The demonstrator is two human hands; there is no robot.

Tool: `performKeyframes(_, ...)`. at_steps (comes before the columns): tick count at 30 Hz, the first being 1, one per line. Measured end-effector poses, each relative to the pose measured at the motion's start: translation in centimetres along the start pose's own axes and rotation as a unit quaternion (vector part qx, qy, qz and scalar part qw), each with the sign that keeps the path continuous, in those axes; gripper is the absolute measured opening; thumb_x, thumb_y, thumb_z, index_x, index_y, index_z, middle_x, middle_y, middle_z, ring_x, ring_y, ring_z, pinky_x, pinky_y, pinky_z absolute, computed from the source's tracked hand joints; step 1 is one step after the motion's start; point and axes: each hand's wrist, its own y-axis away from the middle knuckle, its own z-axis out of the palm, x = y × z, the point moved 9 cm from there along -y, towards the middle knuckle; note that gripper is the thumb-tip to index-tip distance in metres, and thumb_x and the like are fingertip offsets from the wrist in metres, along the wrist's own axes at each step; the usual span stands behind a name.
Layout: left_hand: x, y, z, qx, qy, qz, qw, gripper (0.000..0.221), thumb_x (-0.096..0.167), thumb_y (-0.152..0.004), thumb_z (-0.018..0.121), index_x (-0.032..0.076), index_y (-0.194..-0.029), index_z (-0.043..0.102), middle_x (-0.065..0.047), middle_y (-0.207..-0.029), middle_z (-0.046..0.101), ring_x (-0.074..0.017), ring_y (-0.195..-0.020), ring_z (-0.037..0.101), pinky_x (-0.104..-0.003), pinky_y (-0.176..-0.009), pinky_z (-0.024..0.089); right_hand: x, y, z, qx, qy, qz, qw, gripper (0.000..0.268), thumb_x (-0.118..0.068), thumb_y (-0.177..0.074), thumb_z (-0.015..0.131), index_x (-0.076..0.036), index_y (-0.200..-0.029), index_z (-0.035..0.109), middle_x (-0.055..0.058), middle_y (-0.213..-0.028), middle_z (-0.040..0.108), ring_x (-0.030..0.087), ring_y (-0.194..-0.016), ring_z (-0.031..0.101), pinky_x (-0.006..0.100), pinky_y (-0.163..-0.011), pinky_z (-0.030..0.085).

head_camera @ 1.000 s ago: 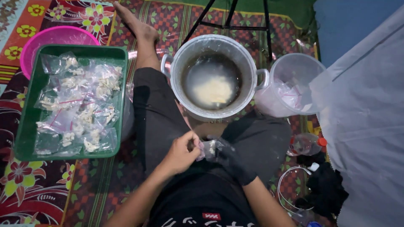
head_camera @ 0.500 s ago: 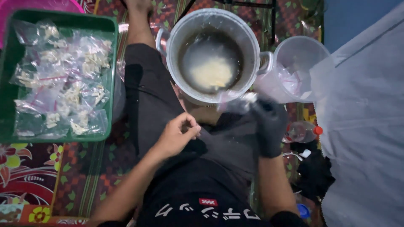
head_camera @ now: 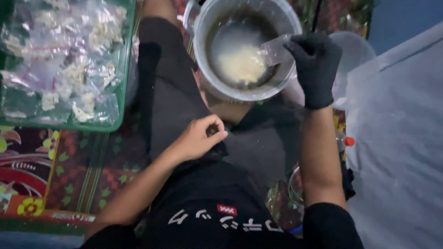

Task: The person is dipping small plastic bags containing food items into a pot of liquid and then placing them into a green tray.

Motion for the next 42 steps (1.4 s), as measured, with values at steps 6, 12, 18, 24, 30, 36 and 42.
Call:
performKeyframes(6, -0.2, 0.3, -0.4, -0.013, 0.005, -0.009, 1.0, 0.01, 0.016, -0.089, 0.07, 0.007, -0.091, 0.066, -0.001, -0.075, 0.068, -0.0119, -0.065, 0.06, -0.027, -0.064, 0.052, 0.6, 0.2, 0.7, -0.05, 0.003, -0.035, 0.998, 0.02, 0.009, -0.094, 0.08, 0.012, -0.114, 0.078, 0.017, -0.093, 0.072, 0.022, -0.076, 0.062, 0.032, -0.071, 0.051)
performKeyframes(12, 0.6, 0.7, -2.3, 0.003, -0.007, 0.025, 1.0, 0.011, 0.014, -0.088, 0.071, 0.007, -0.095, 0.067, -0.001, -0.08, 0.069, -0.0122, -0.065, 0.061, -0.027, -0.062, 0.05, 9.0, 3.4, -2.3, -0.031, -0.051, 0.047, 0.997, 0.023, 0.009, -0.095, 0.074, 0.013, -0.118, 0.077, 0.017, -0.098, 0.074, 0.021, -0.08, 0.062, 0.033, -0.079, 0.055)
performKeyframes(18, 3.0, 2.6, -8.3, 0.108, -0.027, 0.067, 0.992, 0.011, 0.007, -0.087, 0.072, 0.004, -0.095, 0.066, -0.003, -0.081, 0.068, -0.0124, -0.068, 0.062, -0.026, -0.065, 0.053, 25.5, 13.6, -10.3, 0.118, -0.223, 0.208, 0.945, 0.02, -0.009, -0.103, 0.067, -0.001, -0.121, 0.068, 0.008, -0.112, 0.07, 0.017, -0.098, 0.06, 0.03, -0.09, 0.053)
performKeyframes(24, 5.8, 6.1, -16.1, 0.266, -0.112, 0.116, 0.95, 0.009, -0.001, -0.093, 0.071, 0.001, -0.099, 0.065, -0.003, -0.082, 0.064, -0.0123, -0.068, 0.057, -0.025, -0.066, 0.048, 28.0, 20.7, -12.4, 0.035, 0.221, 0.066, 0.972, 0.029, -0.002, -0.123, 0.076, 0.005, -0.104, 0.055, 0.015, -0.093, 0.058, 0.028, -0.08, 0.054, 0.039, -0.077, 0.051)
performKeyframes(30, 6.7, 9.0, -22.0, 0.41, -0.393, 0.165, 0.806, 0.02, -0.01, -0.091, 0.074, -0.003, -0.105, 0.061, -0.015, -0.095, 0.064, -0.0282, -0.078, 0.063, -0.04, -0.069, 0.05, 19.9, 22.6, -9.4, 0.096, -0.186, 0.216, 0.954, 0.022, 0.014, -0.115, 0.047, 0.007, -0.136, 0.05, 0.013, -0.127, 0.056, 0.021, -0.117, 0.055, 0.035, -0.114, 0.052)
performKeyframes(36, 0.9, 5.2, -23.4, 0.324, -0.482, 0.015, 0.814, 0.042, 0.021, -0.088, 0.084, -0.002, -0.121, 0.07, -0.02, -0.117, 0.069, -0.038, -0.109, 0.058, -0.046, -0.093, 0.049, 15.7, 27.2, -3.2, 0.166, -0.44, 0.413, 0.78, 0.008, -0.017, -0.109, 0.058, -0.019, -0.106, 0.065, -0.005, -0.091, 0.062, 0.007, -0.08, 0.053, 0.022, -0.074, 0.045)
performKeyframes(42, 0.4, 4.6, -23.1, 0.334, -0.478, 0.028, 0.812, 0.02, 0.009, -0.084, 0.085, 0.003, -0.098, 0.071, -0.013, -0.096, 0.066, -0.0354, -0.09, 0.059, -0.046, -0.08, 0.051, 13.1, 30.1, 2.7, 0.105, -0.379, 0.431, 0.812, 0.026, -0.016, -0.105, 0.063, -0.008, -0.13, 0.063, 0.001, -0.101, 0.066, 0.01, -0.087, 0.066, 0.02, -0.078, 0.056)
